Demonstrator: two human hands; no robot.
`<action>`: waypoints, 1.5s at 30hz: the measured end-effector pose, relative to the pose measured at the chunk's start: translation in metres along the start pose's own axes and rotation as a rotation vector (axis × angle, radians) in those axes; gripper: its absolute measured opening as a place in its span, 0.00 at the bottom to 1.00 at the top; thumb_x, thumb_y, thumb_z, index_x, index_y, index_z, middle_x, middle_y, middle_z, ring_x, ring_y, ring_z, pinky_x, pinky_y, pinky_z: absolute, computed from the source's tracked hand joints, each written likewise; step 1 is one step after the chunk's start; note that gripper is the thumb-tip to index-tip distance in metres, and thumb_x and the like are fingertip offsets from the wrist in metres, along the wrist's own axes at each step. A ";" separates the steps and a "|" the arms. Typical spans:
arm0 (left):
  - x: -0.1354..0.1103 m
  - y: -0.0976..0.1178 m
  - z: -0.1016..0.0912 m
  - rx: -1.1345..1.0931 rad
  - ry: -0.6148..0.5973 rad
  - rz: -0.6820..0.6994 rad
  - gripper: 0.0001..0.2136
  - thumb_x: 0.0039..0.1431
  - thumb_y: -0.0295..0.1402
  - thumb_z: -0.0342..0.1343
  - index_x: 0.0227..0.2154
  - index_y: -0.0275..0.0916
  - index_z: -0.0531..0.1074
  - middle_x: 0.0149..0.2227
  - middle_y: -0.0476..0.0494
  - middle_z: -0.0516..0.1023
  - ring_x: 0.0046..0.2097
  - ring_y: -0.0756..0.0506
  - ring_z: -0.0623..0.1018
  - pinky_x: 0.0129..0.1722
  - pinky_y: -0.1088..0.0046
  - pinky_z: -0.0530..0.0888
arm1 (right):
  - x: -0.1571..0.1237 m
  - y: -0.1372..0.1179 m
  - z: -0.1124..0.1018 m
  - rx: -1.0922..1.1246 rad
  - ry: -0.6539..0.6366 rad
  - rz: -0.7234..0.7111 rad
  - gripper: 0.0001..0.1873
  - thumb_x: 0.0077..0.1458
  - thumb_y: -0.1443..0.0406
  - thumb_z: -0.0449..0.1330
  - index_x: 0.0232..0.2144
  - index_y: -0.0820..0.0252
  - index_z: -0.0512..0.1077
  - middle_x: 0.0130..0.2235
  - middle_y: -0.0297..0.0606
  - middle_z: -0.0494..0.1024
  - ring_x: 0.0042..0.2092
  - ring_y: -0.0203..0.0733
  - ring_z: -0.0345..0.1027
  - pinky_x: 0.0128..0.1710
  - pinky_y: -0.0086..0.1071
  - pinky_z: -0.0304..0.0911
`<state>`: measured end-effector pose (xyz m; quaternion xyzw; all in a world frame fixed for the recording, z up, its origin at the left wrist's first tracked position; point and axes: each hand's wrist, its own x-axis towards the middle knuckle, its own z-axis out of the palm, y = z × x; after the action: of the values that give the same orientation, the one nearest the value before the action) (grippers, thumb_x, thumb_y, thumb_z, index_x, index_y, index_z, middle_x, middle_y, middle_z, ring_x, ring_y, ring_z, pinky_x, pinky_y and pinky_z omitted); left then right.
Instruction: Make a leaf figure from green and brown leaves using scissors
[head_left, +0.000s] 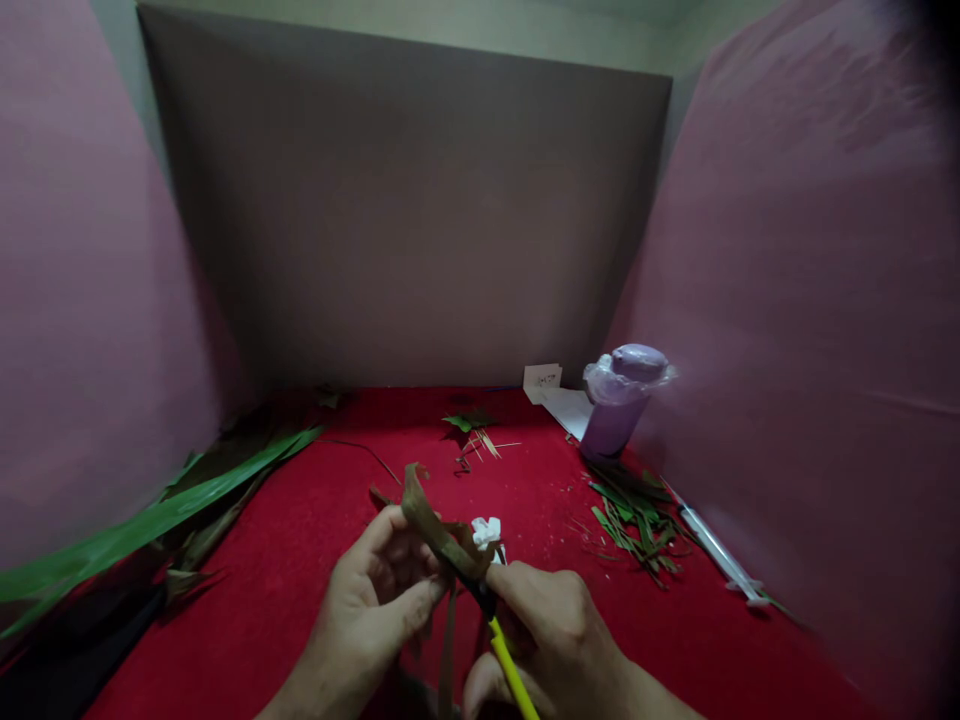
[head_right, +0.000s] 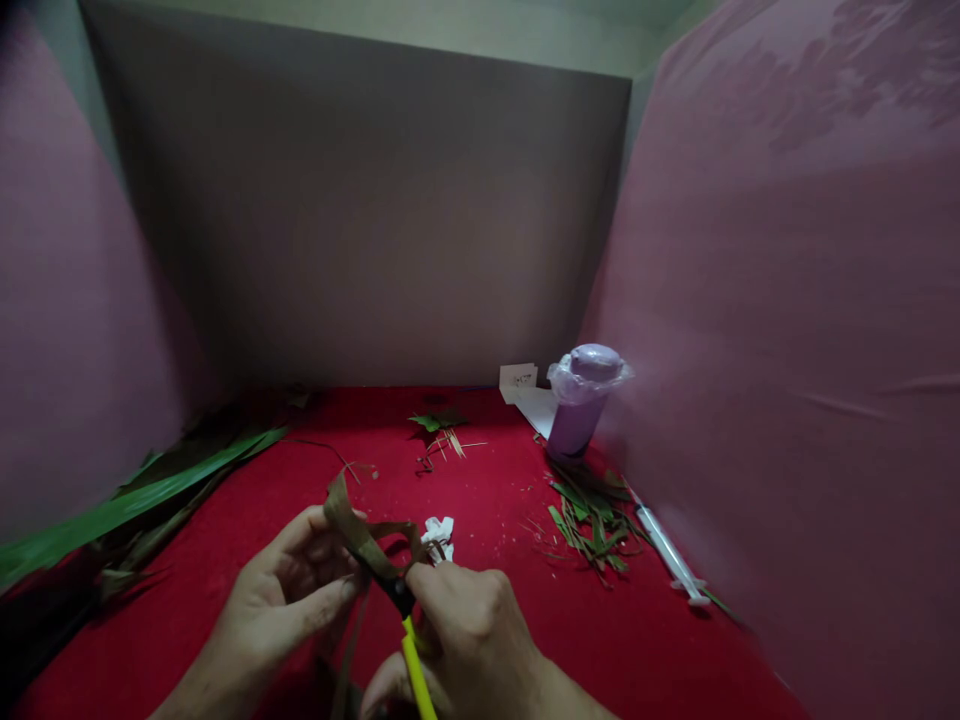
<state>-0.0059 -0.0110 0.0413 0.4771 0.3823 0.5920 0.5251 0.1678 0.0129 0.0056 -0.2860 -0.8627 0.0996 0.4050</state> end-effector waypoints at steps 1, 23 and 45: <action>0.000 0.000 0.000 0.003 0.008 -0.002 0.12 0.45 0.26 0.62 0.36 0.41 0.72 0.33 0.45 0.78 0.35 0.47 0.76 0.36 0.75 0.72 | 0.000 0.001 0.001 -0.003 0.005 0.005 0.18 0.47 0.53 0.61 0.24 0.63 0.65 0.18 0.29 0.61 0.19 0.31 0.48 0.18 0.27 0.43; 0.002 0.000 -0.013 -0.014 0.131 -0.151 0.07 0.52 0.34 0.57 0.27 0.35 0.72 0.15 0.53 0.68 0.15 0.55 0.64 0.14 0.81 0.63 | -0.001 0.003 0.003 0.015 -0.045 0.048 0.15 0.36 0.64 0.68 0.25 0.63 0.66 0.19 0.30 0.66 0.18 0.32 0.52 0.18 0.27 0.45; 0.002 -0.003 -0.008 -0.025 0.119 -0.092 0.09 0.45 0.28 0.62 0.33 0.38 0.73 0.26 0.49 0.76 0.22 0.52 0.71 0.16 0.79 0.71 | 0.001 -0.004 0.000 0.353 -0.177 0.290 0.20 0.36 0.56 0.69 0.27 0.62 0.66 0.21 0.25 0.56 0.23 0.30 0.45 0.21 0.25 0.46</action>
<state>-0.0132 -0.0083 0.0371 0.4164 0.4267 0.5995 0.5340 0.1661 0.0101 0.0078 -0.3216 -0.8141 0.3306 0.3530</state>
